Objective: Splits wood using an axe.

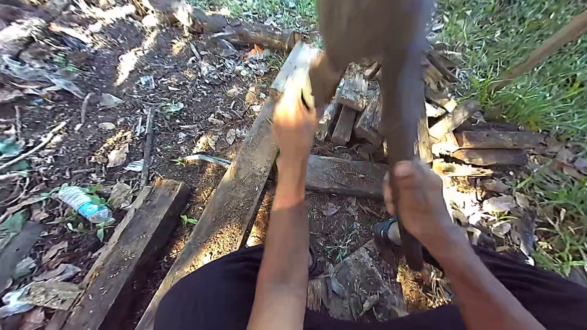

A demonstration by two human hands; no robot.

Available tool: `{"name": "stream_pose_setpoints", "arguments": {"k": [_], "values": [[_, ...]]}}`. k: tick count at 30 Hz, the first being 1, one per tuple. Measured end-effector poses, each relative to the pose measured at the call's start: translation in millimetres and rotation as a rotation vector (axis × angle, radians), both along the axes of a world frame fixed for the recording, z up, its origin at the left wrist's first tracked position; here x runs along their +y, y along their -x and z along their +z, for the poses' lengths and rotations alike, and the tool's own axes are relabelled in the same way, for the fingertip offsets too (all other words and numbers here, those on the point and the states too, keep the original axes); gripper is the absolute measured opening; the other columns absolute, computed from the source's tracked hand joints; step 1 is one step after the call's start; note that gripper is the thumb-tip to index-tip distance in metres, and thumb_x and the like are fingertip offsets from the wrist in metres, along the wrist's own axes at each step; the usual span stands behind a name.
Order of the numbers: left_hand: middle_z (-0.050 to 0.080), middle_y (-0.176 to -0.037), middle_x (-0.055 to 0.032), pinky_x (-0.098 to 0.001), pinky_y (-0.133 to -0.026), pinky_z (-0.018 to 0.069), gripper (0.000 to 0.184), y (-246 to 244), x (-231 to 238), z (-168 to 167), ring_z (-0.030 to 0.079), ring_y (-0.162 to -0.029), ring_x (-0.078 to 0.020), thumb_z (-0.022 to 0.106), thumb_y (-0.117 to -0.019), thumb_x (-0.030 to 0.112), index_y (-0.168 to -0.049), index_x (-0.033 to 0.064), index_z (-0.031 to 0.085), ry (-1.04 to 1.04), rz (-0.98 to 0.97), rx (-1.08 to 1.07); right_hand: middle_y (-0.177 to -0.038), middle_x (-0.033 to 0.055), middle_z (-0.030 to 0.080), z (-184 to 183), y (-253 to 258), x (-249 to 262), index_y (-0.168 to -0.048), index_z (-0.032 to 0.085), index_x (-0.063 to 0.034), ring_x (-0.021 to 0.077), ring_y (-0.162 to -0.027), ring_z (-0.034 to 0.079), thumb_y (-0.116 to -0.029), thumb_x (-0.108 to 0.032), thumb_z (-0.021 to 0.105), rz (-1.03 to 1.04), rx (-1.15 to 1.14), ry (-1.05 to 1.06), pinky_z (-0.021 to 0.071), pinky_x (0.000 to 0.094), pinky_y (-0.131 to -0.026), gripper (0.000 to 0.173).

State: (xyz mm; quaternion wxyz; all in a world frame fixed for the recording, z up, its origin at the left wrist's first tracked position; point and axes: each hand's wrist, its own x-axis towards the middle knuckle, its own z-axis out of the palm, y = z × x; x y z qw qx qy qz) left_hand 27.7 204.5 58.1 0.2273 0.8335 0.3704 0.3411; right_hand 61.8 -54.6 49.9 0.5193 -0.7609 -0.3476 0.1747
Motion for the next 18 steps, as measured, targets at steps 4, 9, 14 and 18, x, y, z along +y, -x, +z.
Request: {"name": "stream_pose_setpoints", "arguments": {"k": [4,9,14,18], "values": [[0.038,-0.157,-0.0285,-0.0674,-0.104,0.0487,0.142,38,-30,-197,0.048,-0.137,-0.0479,0.098,-0.0552,0.056,-0.163,0.0061,0.02,0.574,-0.015,0.219,-0.068,0.0073,0.059,-79,-14,21,-0.11,0.063,-0.0074,0.0229,-0.055,0.059,-0.1003,-0.073,0.032,0.021,0.069,0.334,0.0548,0.0471,-0.055,0.073],[0.031,-0.163,-0.0244,-0.06,-0.11,0.0465,0.134,31,-29,-212,0.042,-0.145,-0.0405,0.1,-0.0597,0.037,-0.162,0.0032,0.021,0.51,0.035,-0.032,-0.063,0.0029,0.057,-89,-4,25,-0.096,0.062,-0.0098,0.0175,-0.049,0.058,-0.1027,-0.069,0.03,0.052,0.014,0.268,0.0541,0.04,-0.05,0.068],[0.068,-0.13,-0.0154,-0.0621,-0.098,0.0537,0.066,6,-9,-186,0.066,-0.118,-0.0352,0.085,-0.0825,0.025,-0.142,0.0138,0.059,0.424,-0.12,0.033,-0.06,0.0014,0.057,-91,5,20,-0.095,0.062,-0.0088,0.0155,-0.045,0.057,-0.1048,-0.065,0.032,-0.012,0.042,0.206,0.0535,0.0364,-0.045,0.064],[0.075,-0.102,-0.0118,-0.0598,-0.081,0.0581,0.041,11,-6,-167,0.073,-0.091,-0.0312,0.084,-0.083,0.027,-0.12,0.014,0.072,0.349,-0.22,0.06,-0.059,0.0005,0.058,-71,11,7,-0.094,0.062,-0.0095,0.0149,-0.043,0.057,-0.1046,-0.066,0.03,-0.006,0.013,0.168,0.0528,0.0351,-0.042,0.065]]}}
